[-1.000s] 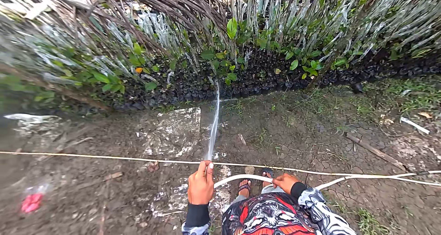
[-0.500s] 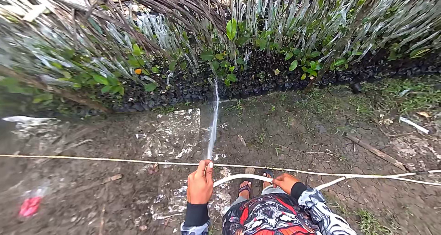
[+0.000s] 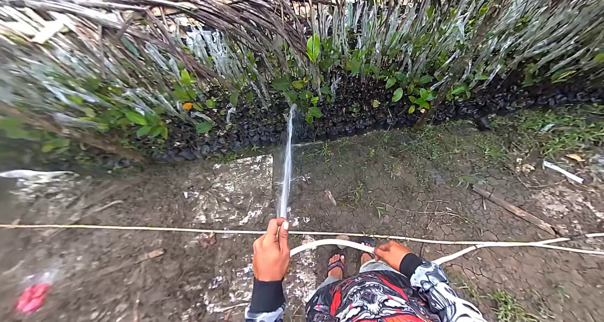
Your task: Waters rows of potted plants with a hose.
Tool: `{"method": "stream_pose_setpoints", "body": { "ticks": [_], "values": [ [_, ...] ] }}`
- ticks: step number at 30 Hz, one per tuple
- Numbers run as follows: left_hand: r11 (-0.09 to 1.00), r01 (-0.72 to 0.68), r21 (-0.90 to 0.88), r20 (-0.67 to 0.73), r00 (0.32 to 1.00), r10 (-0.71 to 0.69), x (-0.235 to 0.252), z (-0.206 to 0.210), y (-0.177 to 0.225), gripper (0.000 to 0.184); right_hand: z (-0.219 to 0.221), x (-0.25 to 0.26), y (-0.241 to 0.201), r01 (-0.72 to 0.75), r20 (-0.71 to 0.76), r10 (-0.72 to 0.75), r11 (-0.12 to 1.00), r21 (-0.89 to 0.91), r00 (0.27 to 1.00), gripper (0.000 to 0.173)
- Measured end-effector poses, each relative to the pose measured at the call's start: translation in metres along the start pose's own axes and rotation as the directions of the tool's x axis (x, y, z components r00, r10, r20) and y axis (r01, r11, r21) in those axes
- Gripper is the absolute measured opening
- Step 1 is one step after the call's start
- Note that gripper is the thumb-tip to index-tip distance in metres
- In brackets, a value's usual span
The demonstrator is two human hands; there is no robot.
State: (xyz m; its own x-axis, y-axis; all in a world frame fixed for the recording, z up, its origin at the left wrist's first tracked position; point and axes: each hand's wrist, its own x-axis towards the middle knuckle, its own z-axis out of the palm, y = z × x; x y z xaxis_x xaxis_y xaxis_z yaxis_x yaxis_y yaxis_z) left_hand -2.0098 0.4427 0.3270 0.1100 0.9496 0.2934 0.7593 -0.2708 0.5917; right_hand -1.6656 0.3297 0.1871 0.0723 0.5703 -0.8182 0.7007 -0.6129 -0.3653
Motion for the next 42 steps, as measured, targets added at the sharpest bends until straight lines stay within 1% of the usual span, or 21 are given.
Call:
{"method": "stream_pose_setpoints", "body": {
  "ticks": [5, 10, 14, 18, 20, 23, 26, 31, 34, 38, 41, 42],
  "values": [
    [1.0, -0.009, 0.0, -0.048, 0.999, 0.009, 0.01, -0.002, 0.003, 0.043, -0.006, -0.007, -0.009, 0.021, -0.044, -0.019, 0.999, 0.037, 0.999, 0.048],
    [0.999, -0.032, 0.01, 0.004, 0.999, 0.032, 0.017, -0.002, 0.009, 0.042, -0.01, -0.01, -0.015, 0.014, -0.032, -0.012, 0.999, 0.044, 0.999, 0.048],
    [1.0, -0.013, 0.006, -0.038, 0.999, 0.013, 0.022, 0.0, 0.015, 0.041, -0.012, -0.009, -0.013, 0.008, -0.038, -0.007, 0.999, 0.042, 0.999, 0.049],
    [0.999, -0.052, 0.006, -0.001, 0.999, 0.052, 0.025, 0.004, 0.018, 0.04, -0.016, -0.013, -0.015, 0.004, -0.018, -0.003, 0.999, 0.046, 1.0, 0.049],
    [0.999, -0.048, 0.003, -0.013, 0.999, 0.048, 0.028, 0.004, 0.022, 0.04, -0.02, -0.018, -0.019, -0.012, 0.0, 0.012, 0.999, 0.047, 1.0, 0.049],
    [0.999, -0.038, 0.005, -0.025, 0.999, 0.038, 0.031, 0.006, 0.028, 0.04, -0.017, -0.014, -0.014, -0.002, -0.025, 0.003, 0.997, 0.071, 1.0, 0.049],
    [0.998, -0.059, 0.011, 0.012, 0.998, 0.059, 0.031, 0.013, 0.032, 0.041, -0.017, -0.012, -0.011, 0.004, -0.027, -0.002, 0.998, 0.069, 1.0, 0.048],
    [0.999, -0.036, 0.007, -0.022, 0.999, 0.036, 0.036, 0.016, 0.041, 0.038, -0.019, -0.012, -0.009, -0.007, -0.041, 0.011, 0.994, 0.108, 0.999, 0.048],
    [1.0, -0.024, -0.004, 0.016, 1.0, 0.024, 0.041, 0.016, 0.046, 0.038, -0.022, -0.012, -0.007, -0.004, -0.07, 0.013, 0.993, 0.12, 0.997, 0.048],
    [1.0, -0.014, -0.008, -0.002, 1.0, 0.014, 0.049, 0.019, 0.052, 0.036, -0.027, -0.005, -0.005, -0.006, -0.063, 0.013, 0.994, 0.111, 0.998, 0.048],
    [1.0, 0.017, -0.015, 0.085, 0.996, -0.016, 0.052, 0.018, 0.063, 0.034, -0.024, -0.005, -0.002, 0.015, -0.093, -0.002, 0.99, 0.138, 0.996, 0.046],
    [1.0, 0.021, -0.019, 0.109, 0.994, -0.019, 0.053, 0.018, 0.066, 0.034, -0.026, -0.01, -0.005, 0.015, -0.08, -0.004, 0.989, 0.146, 0.997, 0.047]
  ]
}}
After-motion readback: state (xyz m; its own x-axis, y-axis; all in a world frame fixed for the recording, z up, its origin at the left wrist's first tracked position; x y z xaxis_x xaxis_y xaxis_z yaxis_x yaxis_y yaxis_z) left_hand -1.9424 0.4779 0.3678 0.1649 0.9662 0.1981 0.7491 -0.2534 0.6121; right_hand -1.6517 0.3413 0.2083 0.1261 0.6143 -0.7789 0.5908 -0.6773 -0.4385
